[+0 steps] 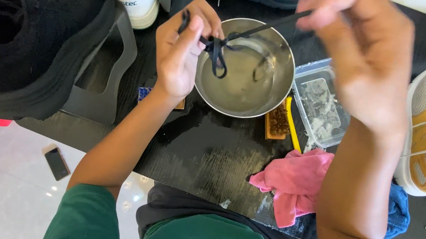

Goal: The person removes black shoelaces from a shoe and washes them by hand in a metal bowl of water. They scrub the laces, rinse them, and then place them into a plastic container. The person repeats this process with a second pair of laces.

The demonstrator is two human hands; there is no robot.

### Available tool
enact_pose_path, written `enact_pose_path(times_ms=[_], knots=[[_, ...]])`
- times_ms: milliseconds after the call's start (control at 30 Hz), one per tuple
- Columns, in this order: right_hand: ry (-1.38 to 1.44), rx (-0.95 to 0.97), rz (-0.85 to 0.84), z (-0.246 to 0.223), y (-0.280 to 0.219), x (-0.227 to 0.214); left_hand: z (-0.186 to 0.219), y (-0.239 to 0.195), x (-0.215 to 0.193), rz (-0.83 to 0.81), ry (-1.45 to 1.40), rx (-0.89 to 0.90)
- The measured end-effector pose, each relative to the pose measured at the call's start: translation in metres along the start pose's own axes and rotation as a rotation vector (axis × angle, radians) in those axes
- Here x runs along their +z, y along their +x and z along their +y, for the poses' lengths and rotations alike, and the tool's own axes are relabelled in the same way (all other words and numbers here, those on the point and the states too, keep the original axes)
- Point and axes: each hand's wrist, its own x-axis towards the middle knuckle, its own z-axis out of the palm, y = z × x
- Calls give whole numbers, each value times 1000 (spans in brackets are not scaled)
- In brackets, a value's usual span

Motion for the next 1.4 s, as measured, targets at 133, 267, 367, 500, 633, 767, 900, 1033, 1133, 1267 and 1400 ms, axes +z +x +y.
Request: enact_pose_path(times_ms=[133, 267, 367, 500, 633, 767, 900, 1033, 1133, 1267, 1400], knots=[[296, 78, 18, -3, -8, 3, -5, -4, 0, -12, 127, 44], [444, 131, 322, -4, -13, 2, -9, -10, -9, -60, -80, -5], [467, 105, 386, -8, -16, -8, -4, -8, -18, -22, -87, 89], [387, 29, 321, -2, -18, -22, 44, -1, -11, -73, 31, 229], [487, 80, 420, 4, -18, -26, 80, -38, -8, -191, 140, 167], [449, 110, 519, 22, -18, -30, 85, -83, -24, -264, 156, 28], [412, 112, 490, 24, -18, -27, 84, -127, -40, -358, 233, -263], [388, 67, 407, 18, -17, -21, 92, -157, -53, -425, 395, -571], [381, 107, 401, 15, -17, -17, 97, -167, -58, -417, 333, -596], [309, 89, 295, 7, -19, -15, 90, -177, -56, -233, 505, -552], [224, 57, 175, -7, -19, -8, 71, -189, -52, 98, 713, -445]])
